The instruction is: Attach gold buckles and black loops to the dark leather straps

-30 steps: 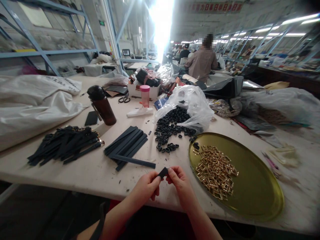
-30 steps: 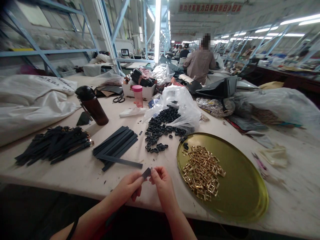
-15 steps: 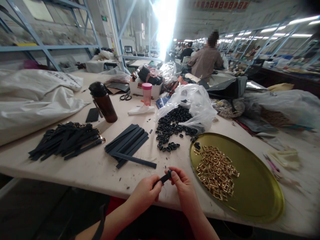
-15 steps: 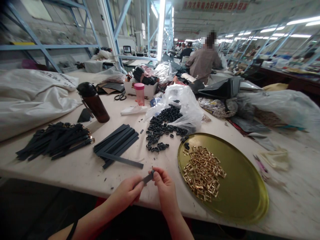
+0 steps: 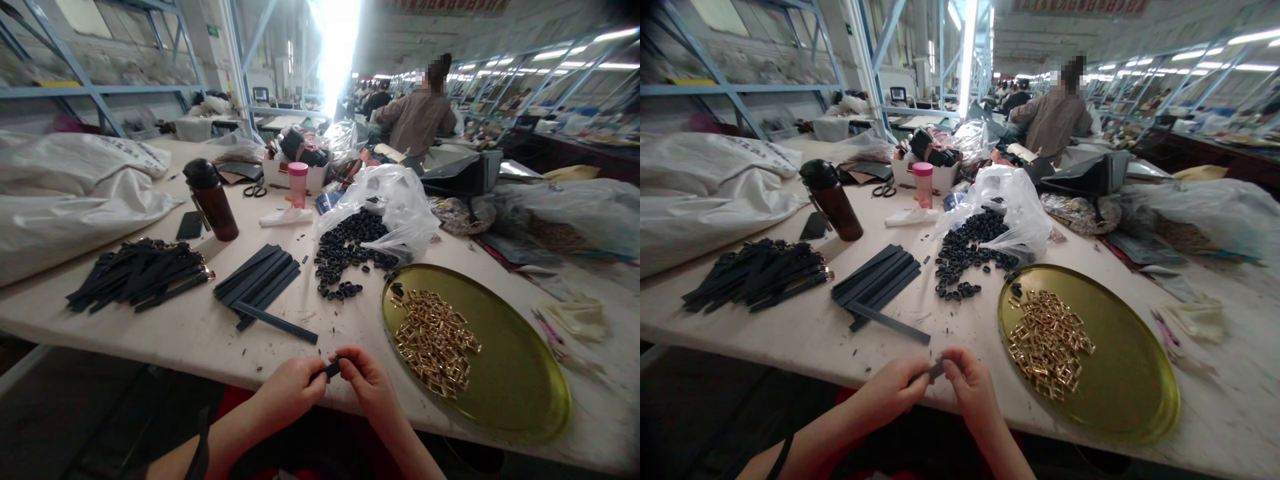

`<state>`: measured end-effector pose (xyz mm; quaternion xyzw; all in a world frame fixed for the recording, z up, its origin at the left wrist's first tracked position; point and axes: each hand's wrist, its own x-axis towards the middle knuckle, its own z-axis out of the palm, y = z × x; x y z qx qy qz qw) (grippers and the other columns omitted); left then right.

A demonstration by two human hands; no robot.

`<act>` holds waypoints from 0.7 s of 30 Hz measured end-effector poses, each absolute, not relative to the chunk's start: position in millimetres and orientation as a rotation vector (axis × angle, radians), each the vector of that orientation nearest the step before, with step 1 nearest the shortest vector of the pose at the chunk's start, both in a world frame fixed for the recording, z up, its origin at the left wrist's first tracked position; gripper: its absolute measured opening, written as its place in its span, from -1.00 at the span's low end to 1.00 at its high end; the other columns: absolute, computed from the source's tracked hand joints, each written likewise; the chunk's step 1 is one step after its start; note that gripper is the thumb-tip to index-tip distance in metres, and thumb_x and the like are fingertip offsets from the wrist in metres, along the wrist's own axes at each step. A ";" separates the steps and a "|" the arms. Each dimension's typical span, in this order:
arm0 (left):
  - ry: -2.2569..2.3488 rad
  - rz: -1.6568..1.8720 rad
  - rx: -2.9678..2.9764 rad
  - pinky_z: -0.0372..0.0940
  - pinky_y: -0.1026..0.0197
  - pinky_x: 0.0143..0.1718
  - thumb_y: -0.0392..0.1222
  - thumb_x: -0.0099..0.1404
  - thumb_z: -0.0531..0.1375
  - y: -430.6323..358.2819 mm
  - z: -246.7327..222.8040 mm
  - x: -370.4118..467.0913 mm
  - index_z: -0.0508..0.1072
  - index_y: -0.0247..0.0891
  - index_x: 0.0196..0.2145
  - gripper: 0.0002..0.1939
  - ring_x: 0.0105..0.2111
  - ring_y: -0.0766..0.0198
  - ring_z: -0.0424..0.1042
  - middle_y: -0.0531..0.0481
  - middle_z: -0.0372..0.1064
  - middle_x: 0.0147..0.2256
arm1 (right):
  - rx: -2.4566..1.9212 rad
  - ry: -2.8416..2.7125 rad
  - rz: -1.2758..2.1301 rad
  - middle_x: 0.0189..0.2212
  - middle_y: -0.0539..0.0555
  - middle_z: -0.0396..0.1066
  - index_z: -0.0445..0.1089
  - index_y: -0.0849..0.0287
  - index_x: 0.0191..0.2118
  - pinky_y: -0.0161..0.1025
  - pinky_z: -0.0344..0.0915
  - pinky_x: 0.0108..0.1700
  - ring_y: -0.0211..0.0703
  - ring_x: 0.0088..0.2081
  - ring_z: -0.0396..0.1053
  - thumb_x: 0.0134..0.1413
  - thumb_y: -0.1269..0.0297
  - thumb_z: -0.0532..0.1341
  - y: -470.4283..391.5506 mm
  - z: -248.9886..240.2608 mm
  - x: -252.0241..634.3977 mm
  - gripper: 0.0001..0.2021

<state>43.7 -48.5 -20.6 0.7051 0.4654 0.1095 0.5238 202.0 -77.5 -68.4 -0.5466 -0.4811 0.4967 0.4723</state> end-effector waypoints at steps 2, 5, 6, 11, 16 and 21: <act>1.134 0.236 1.702 0.03 0.36 -0.61 -0.20 0.20 -0.06 -47.2 -20.0 45.2 0.34 -0.27 -0.45 -0.78 -0.64 0.36 0.20 0.15 0.14 -0.66 | -1.306 -1.107 1.271 -0.46 0.03 0.42 0.37 0.18 -0.33 -0.28 0.24 -0.35 -0.20 -0.43 0.31 -0.04 0.13 0.20 -76.7 -66.9 202.0 -0.77; 1.126 0.333 1.736 0.08 0.35 -0.54 -0.22 0.22 -0.08 -46.4 -21.2 49.8 0.34 -0.28 -0.44 -0.77 -0.58 0.34 0.21 0.13 0.17 -0.63 | -1.229 -1.002 1.358 -0.50 -0.01 0.37 0.36 0.18 -0.35 -0.31 0.20 -0.41 -0.27 -0.51 0.24 -0.10 0.10 0.24 -73.2 -62.1 200.7 -0.75; 1.105 0.360 1.748 0.08 0.35 -0.52 -0.21 0.24 -0.08 -46.3 -21.4 51.0 0.33 -0.28 -0.44 -0.76 -0.57 0.35 0.22 0.12 0.17 -0.61 | -1.210 -0.982 1.391 -0.52 -0.02 0.35 0.36 0.19 -0.36 -0.32 0.19 -0.42 -0.28 -0.52 0.22 -0.12 0.10 0.26 -72.3 -60.5 200.6 -0.74; 1.001 0.243 1.613 0.10 0.35 -0.55 -0.19 0.24 -0.06 -45.3 -19.0 48.3 0.31 -0.28 -0.20 -0.75 -0.64 0.37 0.19 0.16 0.19 -0.61 | -1.248 -0.858 1.427 -0.61 -0.09 0.26 0.36 0.19 -0.39 -0.35 0.14 -0.38 -0.33 -0.53 0.17 -0.09 0.14 0.26 -73.6 -59.0 203.9 -0.78; 1.017 0.334 1.611 0.19 0.26 -0.27 -0.17 0.25 -0.04 -43.7 -18.0 49.1 0.12 -0.27 0.08 -0.56 -0.39 0.28 0.31 0.03 0.35 -0.38 | -1.207 -0.820 1.463 -0.56 -0.08 0.27 0.36 0.21 -0.37 -0.36 0.13 -0.40 -0.34 -0.52 0.16 -0.10 0.14 0.27 -80.6 -60.9 192.9 -0.77; 1.022 0.412 1.610 0.12 0.32 -0.47 -0.04 0.27 -0.08 -37.3 -29.7 59.2 0.31 -0.30 -0.25 -0.70 -0.54 0.34 0.19 0.10 0.22 -0.53 | -1.314 -1.141 1.278 -0.53 -0.03 0.31 0.37 0.20 -0.31 -0.33 0.18 -0.42 -0.27 -0.50 0.23 0.03 0.10 0.15 -79.5 -57.7 203.6 -0.75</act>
